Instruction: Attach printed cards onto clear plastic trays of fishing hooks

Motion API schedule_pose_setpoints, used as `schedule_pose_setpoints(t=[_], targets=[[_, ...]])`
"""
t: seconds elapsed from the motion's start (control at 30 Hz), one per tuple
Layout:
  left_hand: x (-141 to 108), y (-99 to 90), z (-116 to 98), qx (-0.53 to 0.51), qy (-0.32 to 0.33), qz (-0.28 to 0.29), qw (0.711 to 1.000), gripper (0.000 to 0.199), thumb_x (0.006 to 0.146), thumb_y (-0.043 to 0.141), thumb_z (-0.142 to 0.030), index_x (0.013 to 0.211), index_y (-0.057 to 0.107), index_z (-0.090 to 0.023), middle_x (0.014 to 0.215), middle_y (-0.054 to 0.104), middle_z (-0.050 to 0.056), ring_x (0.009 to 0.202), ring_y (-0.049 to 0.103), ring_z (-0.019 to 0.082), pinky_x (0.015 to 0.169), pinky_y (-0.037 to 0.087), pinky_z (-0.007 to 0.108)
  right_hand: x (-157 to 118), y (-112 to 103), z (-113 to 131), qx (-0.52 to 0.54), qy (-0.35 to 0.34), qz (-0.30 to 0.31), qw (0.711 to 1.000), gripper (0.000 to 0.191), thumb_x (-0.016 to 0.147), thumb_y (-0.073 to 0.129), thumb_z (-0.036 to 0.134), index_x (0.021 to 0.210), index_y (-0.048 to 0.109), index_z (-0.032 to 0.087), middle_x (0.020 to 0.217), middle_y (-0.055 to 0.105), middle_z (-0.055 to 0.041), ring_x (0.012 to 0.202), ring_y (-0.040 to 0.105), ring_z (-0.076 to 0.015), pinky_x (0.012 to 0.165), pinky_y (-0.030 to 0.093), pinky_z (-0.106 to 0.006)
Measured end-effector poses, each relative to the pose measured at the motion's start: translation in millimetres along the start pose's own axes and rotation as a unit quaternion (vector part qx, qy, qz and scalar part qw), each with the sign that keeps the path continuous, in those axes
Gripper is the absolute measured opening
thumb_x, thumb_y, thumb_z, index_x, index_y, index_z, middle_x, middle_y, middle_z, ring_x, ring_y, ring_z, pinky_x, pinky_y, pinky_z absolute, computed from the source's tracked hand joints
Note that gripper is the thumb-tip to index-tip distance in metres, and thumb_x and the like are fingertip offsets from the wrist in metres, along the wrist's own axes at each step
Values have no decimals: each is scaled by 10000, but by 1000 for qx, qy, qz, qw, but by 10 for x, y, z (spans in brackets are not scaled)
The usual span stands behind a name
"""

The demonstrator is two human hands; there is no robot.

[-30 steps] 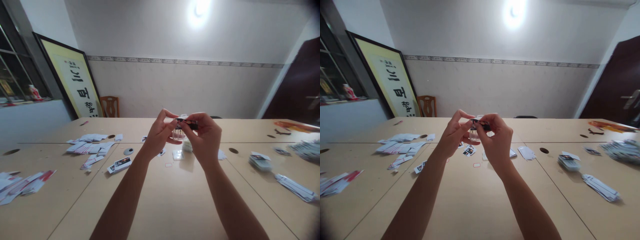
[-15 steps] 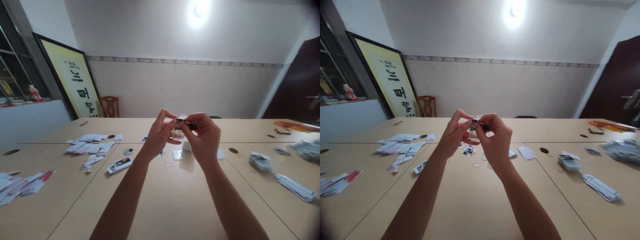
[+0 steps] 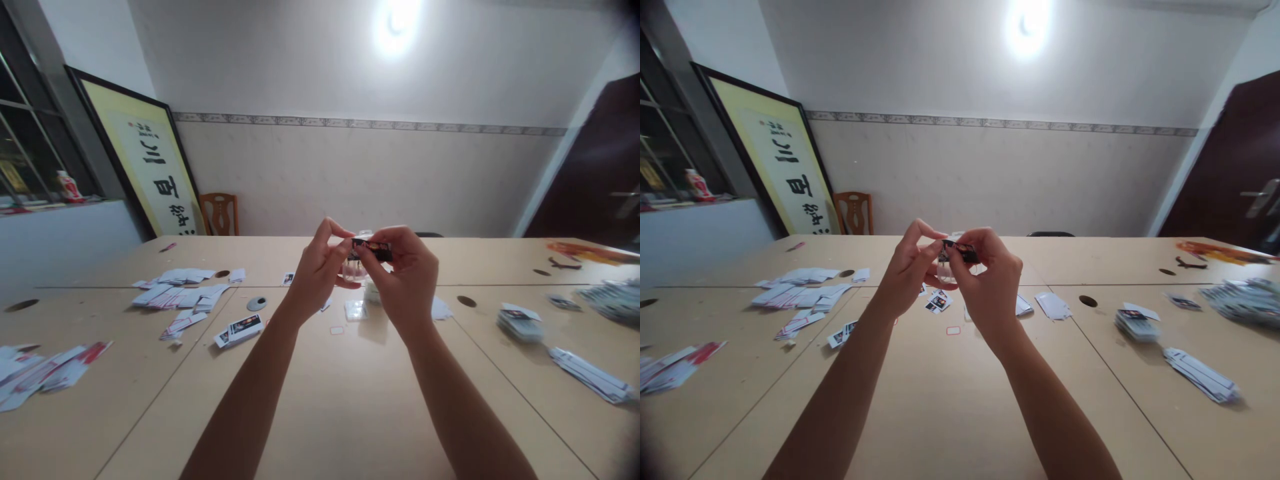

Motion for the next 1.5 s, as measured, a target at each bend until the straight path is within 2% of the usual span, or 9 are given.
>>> schedule_pose_setpoints(t=[0.2, 0.47, 0.73, 0.87, 1.27, 1.5], targets=[[-17, -27, 7, 34, 19, -26, 999, 254, 947, 557, -453, 1002, 469, -221, 769, 608, -26, 587, 641, 95, 529, 618, 226, 4, -2, -18, -14, 3, 0, 1000, 141, 777, 730, 255, 838, 607, 223, 738, 671, 14, 656, 649, -139, 615, 544, -290], [-27, -50, -14, 72, 40, -44, 996, 242, 965, 524, -459, 1006, 465, -228, 790, 610, -10, 673, 659, 125, 526, 612, 219, 14, 17, -68, -32, 9, 16, 999, 139, 812, 706, 292, 880, 605, 225, 725, 676, 15, 647, 662, -141, 652, 565, -305], [-30, -47, -32, 82, 44, -41, 995, 243, 971, 512, -455, 1017, 462, -221, 840, 663, 12, 729, 708, 152, 517, 609, 201, 18, 3, -54, -42, 18, 22, 999, 111, 851, 670, 314, 862, 620, 215, 684, 690, 4, 613, 660, -143, 592, 560, -289], [-27, -54, -45, 90, 51, -41, 994, 223, 975, 509, -434, 1013, 467, -218, 870, 677, 16, 712, 699, 134, 512, 601, 186, 27, -10, -57, -51, 17, 19, 998, 120, 855, 666, 328, 847, 628, 214, 668, 699, 4, 584, 661, -140, 588, 564, -292], [-25, -80, -33, 91, 43, -45, 994, 246, 971, 515, -449, 1018, 468, -213, 808, 636, -2, 661, 660, 115, 520, 617, 208, 39, -39, -56, -79, 37, 12, 996, 123, 828, 685, 318, 852, 630, 210, 637, 705, 8, 540, 673, -150, 545, 555, -286], [-17, -119, -32, 63, 31, -45, 996, 233, 958, 537, -436, 1018, 478, -219, 833, 652, 3, 662, 675, 120, 521, 622, 214, 84, -90, -103, -30, 42, 11, 999, 180, 804, 711, 328, 802, 567, 220, 590, 684, 25, 503, 664, -145, 502, 547, -269]])
Point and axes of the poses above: each hand's wrist, its own x-axis towards the middle knuckle, its own y-axis out of the palm, z = x × y, the point moved 9 cm from there along x, towards the middle knuckle
